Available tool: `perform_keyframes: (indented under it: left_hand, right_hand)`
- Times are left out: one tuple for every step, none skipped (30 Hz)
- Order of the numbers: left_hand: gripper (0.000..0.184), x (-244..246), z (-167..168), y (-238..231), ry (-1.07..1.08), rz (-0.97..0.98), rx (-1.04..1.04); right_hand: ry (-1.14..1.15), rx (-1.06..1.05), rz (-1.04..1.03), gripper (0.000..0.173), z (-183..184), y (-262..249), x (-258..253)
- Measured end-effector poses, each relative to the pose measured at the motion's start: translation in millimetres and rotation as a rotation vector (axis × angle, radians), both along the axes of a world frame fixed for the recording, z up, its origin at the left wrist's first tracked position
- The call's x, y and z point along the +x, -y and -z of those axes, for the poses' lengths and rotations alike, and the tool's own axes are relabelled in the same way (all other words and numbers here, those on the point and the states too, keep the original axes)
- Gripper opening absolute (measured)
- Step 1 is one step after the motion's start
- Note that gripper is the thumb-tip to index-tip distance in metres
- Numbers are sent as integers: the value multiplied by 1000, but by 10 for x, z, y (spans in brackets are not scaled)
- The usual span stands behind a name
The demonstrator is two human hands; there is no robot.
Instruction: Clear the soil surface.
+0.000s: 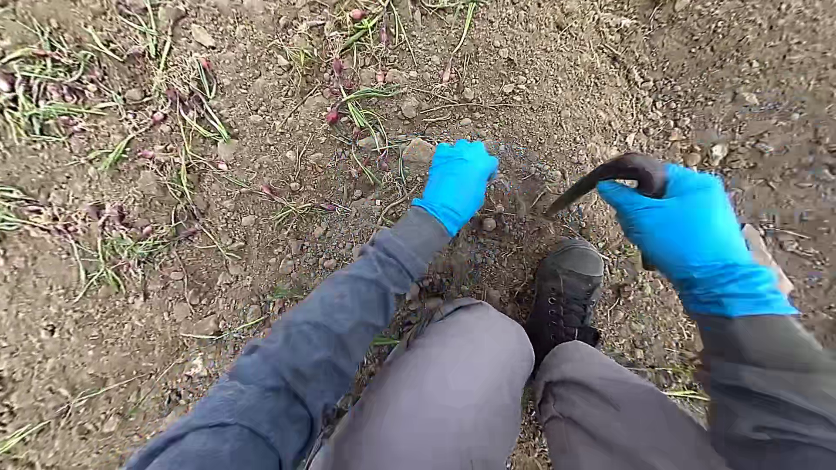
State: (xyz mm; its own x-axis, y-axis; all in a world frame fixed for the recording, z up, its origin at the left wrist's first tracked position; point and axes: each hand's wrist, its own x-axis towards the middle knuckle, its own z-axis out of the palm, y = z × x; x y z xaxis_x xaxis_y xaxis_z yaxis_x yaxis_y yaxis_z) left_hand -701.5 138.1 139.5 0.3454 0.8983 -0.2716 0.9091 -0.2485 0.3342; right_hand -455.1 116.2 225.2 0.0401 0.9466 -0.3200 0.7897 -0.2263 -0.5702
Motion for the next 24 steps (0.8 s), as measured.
perform_keyframes:
  left_hand:
    - [23,-253,16,85,-64,-1,-37]
    - [21,-479,86,194,-126,30,-62]
    - [18,-701,159,306,-159,67,-50]
    - [15,-937,185,391,-173,93,9]
    - [15,-1179,166,426,-177,84,85]
    - [18,-1412,124,468,-194,40,136]
    - [23,-1648,78,551,-230,-33,151]
    - [29,-1889,37,648,-264,-116,145]
    - [33,-2103,14,779,-271,-204,120]
    - [34,-2269,3,932,-234,-300,80]
    - [31,-2371,0,1089,-155,-400,34]
    - [26,-2401,-6,1232,-39,-507,-8]
    - [19,-2367,-20,1362,90,-609,-53]
    - [14,-2287,-35,1476,212,-699,-108]
    - [12,-2180,-43,1557,317,-764,-170]
    - [11,-2058,-36,1602,397,-793,-223]
    - [10,-1917,-8,1619,441,-799,-251]
    - [11,-1760,30,1608,437,-773,-263]
    - [12,-1593,75,1574,381,-718,-264]
    - [13,-1426,120,1524,280,-628,-267]
    - [15,-1271,193,1477,154,-518,-263]
    - [18,-1146,310,1447,27,-409,-253]
    - [22,-1058,416,1435,-78,-323,-270]
    - [24,-1017,481,1434,-136,-264,-287]
  right_hand:
    - [55,-108,-10,19,258,34,-32]
    - [107,-204,-41,24,491,72,-53]
    - [146,-258,-79,28,639,99,-81]
    - [165,-266,-105,30,707,104,-105]
    - [167,-241,-115,30,727,102,-109]
    - [171,-227,-114,30,724,121,-91]
    - [182,-221,-114,31,719,136,-73]
    - [194,-215,-120,31,724,123,-66]
    - [205,-216,-124,32,732,114,-67]
    - [214,-212,-126,31,752,112,-67]
    - [221,-208,-122,31,760,109,-69]
    - [227,-203,-120,31,762,105,-68]
    - [233,-194,-117,31,766,109,-63]
    - [238,-184,-112,31,776,120,-58]
    - [244,-178,-103,32,785,131,-56]
    - [248,-174,-93,32,785,142,-66]
    - [247,-174,-92,31,774,148,-76]
    - [238,-180,-99,30,776,145,-56]
    - [221,-193,-113,30,782,125,-5]
    - [182,-193,-124,28,777,93,63]
    - [135,-180,-127,26,728,50,115]
    - [99,-149,-117,26,604,8,124]
    - [103,-118,-84,25,372,-5,47]
    - [201,-125,9,23,-29,26,-252]
